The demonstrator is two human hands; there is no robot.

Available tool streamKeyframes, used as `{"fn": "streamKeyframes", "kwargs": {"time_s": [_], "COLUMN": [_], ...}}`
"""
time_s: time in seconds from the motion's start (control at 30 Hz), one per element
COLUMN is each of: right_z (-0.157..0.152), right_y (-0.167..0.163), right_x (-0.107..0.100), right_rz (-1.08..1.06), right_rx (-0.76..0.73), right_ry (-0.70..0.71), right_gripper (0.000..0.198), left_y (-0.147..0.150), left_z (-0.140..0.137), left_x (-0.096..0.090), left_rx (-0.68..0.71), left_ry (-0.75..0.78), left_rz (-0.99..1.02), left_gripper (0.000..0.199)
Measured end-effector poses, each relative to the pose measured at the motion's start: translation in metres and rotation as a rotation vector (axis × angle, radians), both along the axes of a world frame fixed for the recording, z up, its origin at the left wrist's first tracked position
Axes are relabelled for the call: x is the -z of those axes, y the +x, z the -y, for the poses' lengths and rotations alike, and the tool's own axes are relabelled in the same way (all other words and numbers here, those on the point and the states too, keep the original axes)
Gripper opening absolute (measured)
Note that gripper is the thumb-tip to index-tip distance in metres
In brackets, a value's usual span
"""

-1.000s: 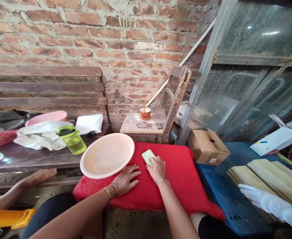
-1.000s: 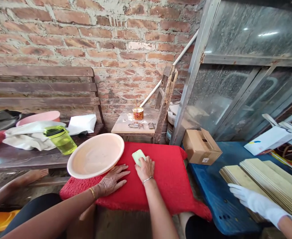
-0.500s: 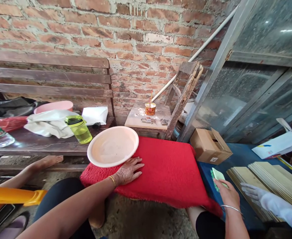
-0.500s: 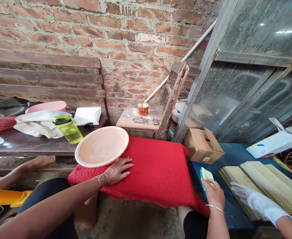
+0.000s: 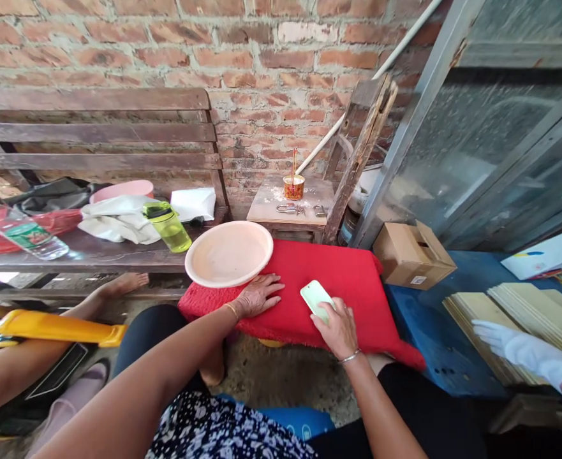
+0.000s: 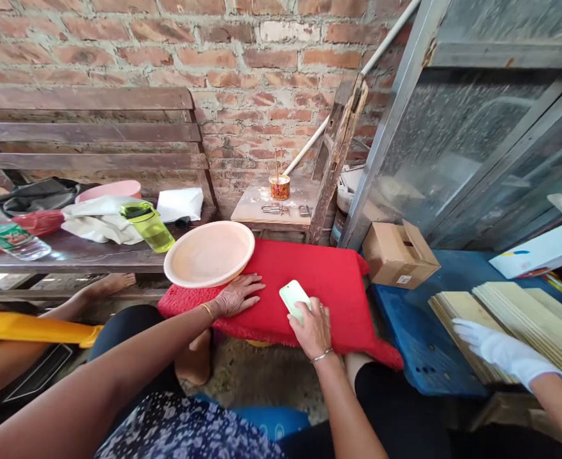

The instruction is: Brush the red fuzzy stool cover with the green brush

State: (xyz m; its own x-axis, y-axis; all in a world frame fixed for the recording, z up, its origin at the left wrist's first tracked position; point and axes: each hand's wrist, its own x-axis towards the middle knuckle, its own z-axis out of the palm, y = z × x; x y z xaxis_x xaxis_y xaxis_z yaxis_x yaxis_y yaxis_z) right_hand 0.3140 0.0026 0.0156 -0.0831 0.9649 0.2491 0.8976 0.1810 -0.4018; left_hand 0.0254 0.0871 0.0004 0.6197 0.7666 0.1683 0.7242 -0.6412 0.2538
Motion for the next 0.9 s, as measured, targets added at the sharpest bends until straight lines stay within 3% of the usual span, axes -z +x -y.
{"fn": "streamKeyframes", "kwargs": {"time_s": [0.07, 0.13, 0.27, 0.37, 0.43, 0.53, 0.6, 0.77, 0.9], "right_z": [-0.004, -0.008, -0.005, 0.012, 0.024, 0.035, 0.037, 0.038, 0.041], "right_y": [0.017, 0.055, 0.149, 0.193, 0.199, 0.186, 0.177, 0.182, 0.171], "right_x": [0.002, 0.005, 0.01, 0.014, 0.017, 0.024, 0.028, 0.026, 0.017], "right_rz": [0.019, 0.012, -0.015, -0.144, -0.358, -0.717, -0.806, -0.513, -0.492], "right_rx": [0.064, 0.198, 0.604, 0.873, 0.909, 0.829, 0.782, 0.882, 0.849], "right_ry": [-0.023, -0.059, -0.114, -0.127, -0.1, -0.049, -0.055, -0.152, -0.036], "right_gripper": [0.028, 0.03, 0.042, 0.049, 0.054, 0.061, 0.063, 0.056, 0.066], "left_y": [0.0, -0.001, -0.001, -0.001, -0.001, -0.001, -0.001, 0.0, 0.0], "left_z": [0.0, 0.0, -0.001, -0.002, -0.002, -0.002, -0.001, -0.002, -0.002], "left_x": [0.001, 0.003, 0.005, 0.005, 0.005, 0.005, 0.004, 0.005, 0.006], "left_rx": [0.002, 0.005, 0.008, 0.006, 0.004, 0.006, 0.012, 0.001, -0.001], "left_ry": [-0.01, -0.015, -0.008, -0.013, -0.017, -0.017, -0.018, -0.019, -0.026], "left_rz": [0.009, 0.017, 0.021, 0.038, 0.049, 0.052, 0.04, 0.047, 0.067], "left_gripper": [0.041, 0.042, 0.042, 0.042, 0.042, 0.042, 0.042, 0.042, 0.042]}}
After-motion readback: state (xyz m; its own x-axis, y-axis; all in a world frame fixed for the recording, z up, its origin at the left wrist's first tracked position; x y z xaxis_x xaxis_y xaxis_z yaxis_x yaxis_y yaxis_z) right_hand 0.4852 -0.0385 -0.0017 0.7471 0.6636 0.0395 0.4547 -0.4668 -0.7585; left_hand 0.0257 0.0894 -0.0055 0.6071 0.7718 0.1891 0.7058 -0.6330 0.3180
